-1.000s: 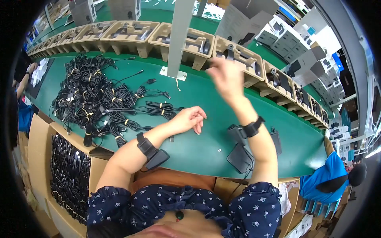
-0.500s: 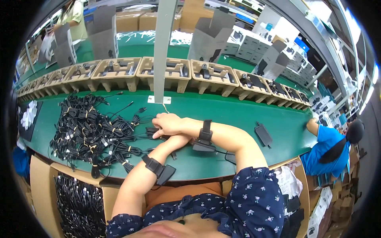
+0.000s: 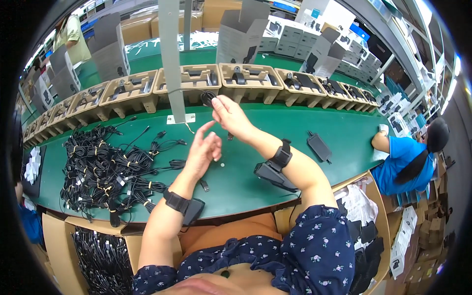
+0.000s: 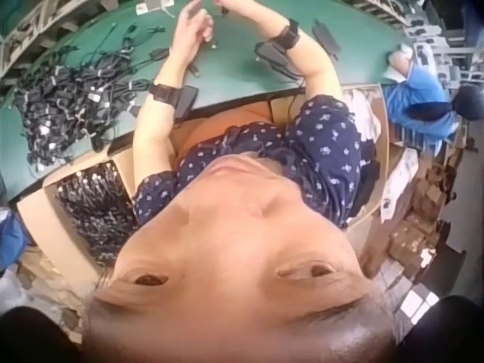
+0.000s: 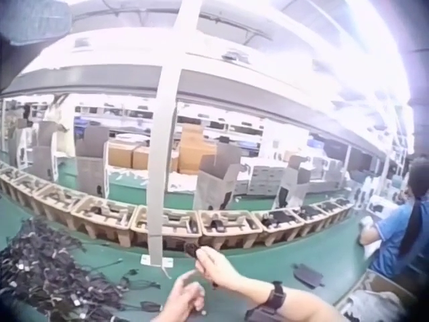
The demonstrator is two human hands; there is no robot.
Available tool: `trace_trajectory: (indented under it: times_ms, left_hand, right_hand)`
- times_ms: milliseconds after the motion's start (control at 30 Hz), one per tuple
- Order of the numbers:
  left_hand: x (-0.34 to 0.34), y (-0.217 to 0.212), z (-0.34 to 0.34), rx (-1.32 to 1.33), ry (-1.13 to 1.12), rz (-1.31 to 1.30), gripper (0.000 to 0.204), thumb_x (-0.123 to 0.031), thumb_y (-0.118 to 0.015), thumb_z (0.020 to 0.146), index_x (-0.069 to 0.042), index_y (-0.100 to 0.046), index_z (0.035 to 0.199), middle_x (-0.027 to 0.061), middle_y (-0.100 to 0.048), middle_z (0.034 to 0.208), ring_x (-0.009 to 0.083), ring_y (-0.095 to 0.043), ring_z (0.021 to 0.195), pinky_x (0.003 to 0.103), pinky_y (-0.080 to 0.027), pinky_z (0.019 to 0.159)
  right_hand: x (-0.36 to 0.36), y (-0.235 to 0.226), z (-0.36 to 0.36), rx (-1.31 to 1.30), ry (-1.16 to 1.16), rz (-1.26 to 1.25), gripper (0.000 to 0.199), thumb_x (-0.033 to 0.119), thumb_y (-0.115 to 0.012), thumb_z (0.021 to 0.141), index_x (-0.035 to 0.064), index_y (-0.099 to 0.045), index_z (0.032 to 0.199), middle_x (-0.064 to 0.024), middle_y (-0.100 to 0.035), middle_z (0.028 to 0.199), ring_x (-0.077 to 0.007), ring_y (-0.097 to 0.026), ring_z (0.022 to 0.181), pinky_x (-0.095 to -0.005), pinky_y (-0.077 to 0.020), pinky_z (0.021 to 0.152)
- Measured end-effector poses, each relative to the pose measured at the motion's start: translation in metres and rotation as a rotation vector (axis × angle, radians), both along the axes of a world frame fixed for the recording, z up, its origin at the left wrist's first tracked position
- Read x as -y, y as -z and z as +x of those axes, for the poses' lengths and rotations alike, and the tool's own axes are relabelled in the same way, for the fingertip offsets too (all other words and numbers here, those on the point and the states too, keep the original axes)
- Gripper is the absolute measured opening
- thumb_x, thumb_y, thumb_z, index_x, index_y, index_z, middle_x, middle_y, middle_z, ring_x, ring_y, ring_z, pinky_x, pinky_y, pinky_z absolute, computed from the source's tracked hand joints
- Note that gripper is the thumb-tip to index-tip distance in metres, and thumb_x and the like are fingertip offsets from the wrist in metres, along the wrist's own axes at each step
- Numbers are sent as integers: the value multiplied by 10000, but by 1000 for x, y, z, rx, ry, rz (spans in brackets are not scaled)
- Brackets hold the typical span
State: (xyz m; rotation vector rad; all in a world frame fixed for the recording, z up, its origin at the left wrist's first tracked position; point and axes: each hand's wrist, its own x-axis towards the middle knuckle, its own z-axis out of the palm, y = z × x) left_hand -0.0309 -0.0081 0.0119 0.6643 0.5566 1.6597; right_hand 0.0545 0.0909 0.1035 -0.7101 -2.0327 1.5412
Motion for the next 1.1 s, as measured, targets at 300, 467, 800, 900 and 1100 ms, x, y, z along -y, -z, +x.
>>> trace_trajectory:
  times_ms: [300, 467, 800, 900, 1100]
  left_hand:
    - [3, -12, -3, -1093, -1123, 172, 556, -77, -668, 736, -43, -413, 1229, 153, -445, 1147, 247, -509, 958, 314, -444, 786]
    - [-5, 15, -12, -747, -314, 61, 522, -116, -551, 862, -6, -308, 1311, 123, -477, 1225, 262, -502, 1097, 344, -393, 929]
    - [9, 5, 8, -71, 319, -118, 371, -412, -399, 929, -65, -486, 1026, 50, -548, 794, 146, -528, 586, 285, -474, 568]
    - [15, -3, 4, -130, 523, -244, 296, -360, -480, 913, -65, -476, 895, 10, -439, 602, 92, -337, 393, 230, -272, 379]
    - [18, -7, 5, -341, 626, -185, 191, -202, -430, 941, -37, -501, 878, 24, -488, 570, 48, -397, 421, 170, -261, 374]
  right_hand:
    - [-9, -21, 61, 323, 166, 1227, 176, 266, -675, 752, 115, -662, 841, -22, -547, 839, -202, -498, 823, -332, -392, 743]
    - [20, -14, 62, 161, 27, 608, 134, 194, -646, 811, 79, -632, 877, -2, -531, 813, -98, -508, 720, -246, -411, 582]
    - [29, 23, 58, 332, 98, 1110, 270, 193, -562, 803, 72, -559, 1045, -103, -538, 1053, -286, -501, 1016, -395, -426, 835]
    - [34, -4, 61, 183, -177, 1441, 461, 202, -619, 766, 99, -496, 1198, -111, -500, 1198, -285, -473, 1117, -392, -393, 935]
    - [46, 24, 83, 359, -449, 1401, 598, 231, -568, 758, 57, -394, 1304, -109, -529, 1032, -229, -532, 957, -359, -408, 891]
